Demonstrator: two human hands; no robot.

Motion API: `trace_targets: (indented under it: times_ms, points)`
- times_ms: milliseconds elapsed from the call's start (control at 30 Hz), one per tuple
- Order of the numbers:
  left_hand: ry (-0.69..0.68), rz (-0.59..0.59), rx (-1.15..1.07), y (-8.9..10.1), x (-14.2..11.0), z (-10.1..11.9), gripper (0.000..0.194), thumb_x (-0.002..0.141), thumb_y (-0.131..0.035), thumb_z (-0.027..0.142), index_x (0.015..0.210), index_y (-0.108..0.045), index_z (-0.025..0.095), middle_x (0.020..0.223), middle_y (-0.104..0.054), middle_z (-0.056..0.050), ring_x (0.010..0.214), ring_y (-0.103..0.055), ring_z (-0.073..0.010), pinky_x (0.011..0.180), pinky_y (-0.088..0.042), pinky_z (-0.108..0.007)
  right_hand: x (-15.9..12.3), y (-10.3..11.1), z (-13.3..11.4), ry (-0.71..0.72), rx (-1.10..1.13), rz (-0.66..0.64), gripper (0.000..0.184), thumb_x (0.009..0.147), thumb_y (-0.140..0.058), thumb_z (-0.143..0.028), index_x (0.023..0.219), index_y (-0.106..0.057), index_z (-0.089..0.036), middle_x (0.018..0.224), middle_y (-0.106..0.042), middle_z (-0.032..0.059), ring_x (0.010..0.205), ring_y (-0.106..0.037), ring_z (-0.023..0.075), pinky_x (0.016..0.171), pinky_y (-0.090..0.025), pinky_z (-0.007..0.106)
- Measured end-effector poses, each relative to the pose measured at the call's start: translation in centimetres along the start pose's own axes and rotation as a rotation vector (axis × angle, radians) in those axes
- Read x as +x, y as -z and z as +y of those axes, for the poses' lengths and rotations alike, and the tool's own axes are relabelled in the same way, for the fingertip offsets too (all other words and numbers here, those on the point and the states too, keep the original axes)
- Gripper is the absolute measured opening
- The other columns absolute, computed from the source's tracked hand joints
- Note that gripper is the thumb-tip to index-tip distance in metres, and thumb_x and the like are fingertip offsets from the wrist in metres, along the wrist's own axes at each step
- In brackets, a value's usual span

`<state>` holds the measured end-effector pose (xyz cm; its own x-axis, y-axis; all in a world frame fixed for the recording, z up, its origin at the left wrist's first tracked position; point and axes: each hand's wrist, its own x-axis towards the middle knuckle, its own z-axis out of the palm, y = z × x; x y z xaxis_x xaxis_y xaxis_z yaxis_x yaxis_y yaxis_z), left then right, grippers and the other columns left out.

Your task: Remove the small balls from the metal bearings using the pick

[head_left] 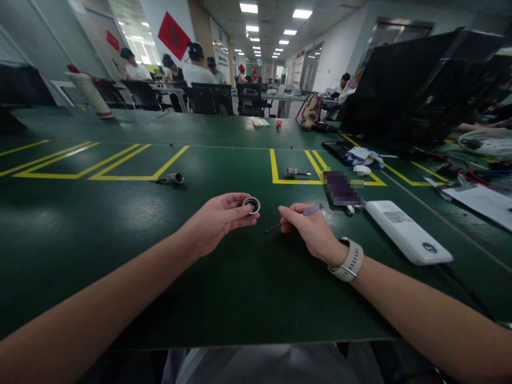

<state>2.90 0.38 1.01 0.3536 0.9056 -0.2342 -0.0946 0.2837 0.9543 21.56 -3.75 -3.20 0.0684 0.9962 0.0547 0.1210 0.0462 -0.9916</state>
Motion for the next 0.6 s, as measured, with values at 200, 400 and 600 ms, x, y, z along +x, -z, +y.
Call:
trace_targets:
  times_ms: [200, 400, 600]
  points:
    - [0.022, -0.002, -0.008, -0.1, 0.0, -0.1, 0.020, 0.076, -0.060, 0.000, 0.092, -0.061, 0.011, 0.093, -0.067, -0.007, 0.083, -0.068, -0.0187, 0.079, -0.057, -0.032, -0.3, -0.1, -1.0, 0.025, -0.255, -0.010, 0.031, 0.082, -0.056, -0.039, 0.061, -0.060, -0.016, 0.056, -0.061, 0.0009, 0.054, -0.056, 0.0129, 0.054, -0.041, 0.026]
    - [0.014, -0.019, 0.008, 0.2, 0.2, -0.2, 0.021, 0.076, -0.060, -0.001, 0.093, -0.062, 0.011, 0.094, -0.069, -0.008, 0.086, -0.067, -0.0169, 0.083, -0.057, -0.030, -1.1, -0.8, -1.4, 0.181, -0.520, -0.027, 0.033, 0.086, -0.052, -0.034, 0.059, -0.059, -0.017, 0.056, -0.059, -0.0008, 0.052, -0.052, 0.0109, 0.050, -0.036, 0.023]
    - [0.027, 0.010, 0.066, 0.0, 0.1, -0.1, 0.021, 0.073, -0.064, 0.002, 0.092, -0.065, 0.011, 0.094, -0.070, -0.007, 0.088, -0.067, -0.0170, 0.084, -0.056, -0.030, -1.2, -0.8, -0.6, 0.307, -0.470, 0.011, 0.033, 0.087, -0.052, -0.035, 0.062, -0.061, -0.018, 0.060, -0.062, -0.0003, 0.056, -0.056, 0.0120, 0.054, -0.041, 0.025]
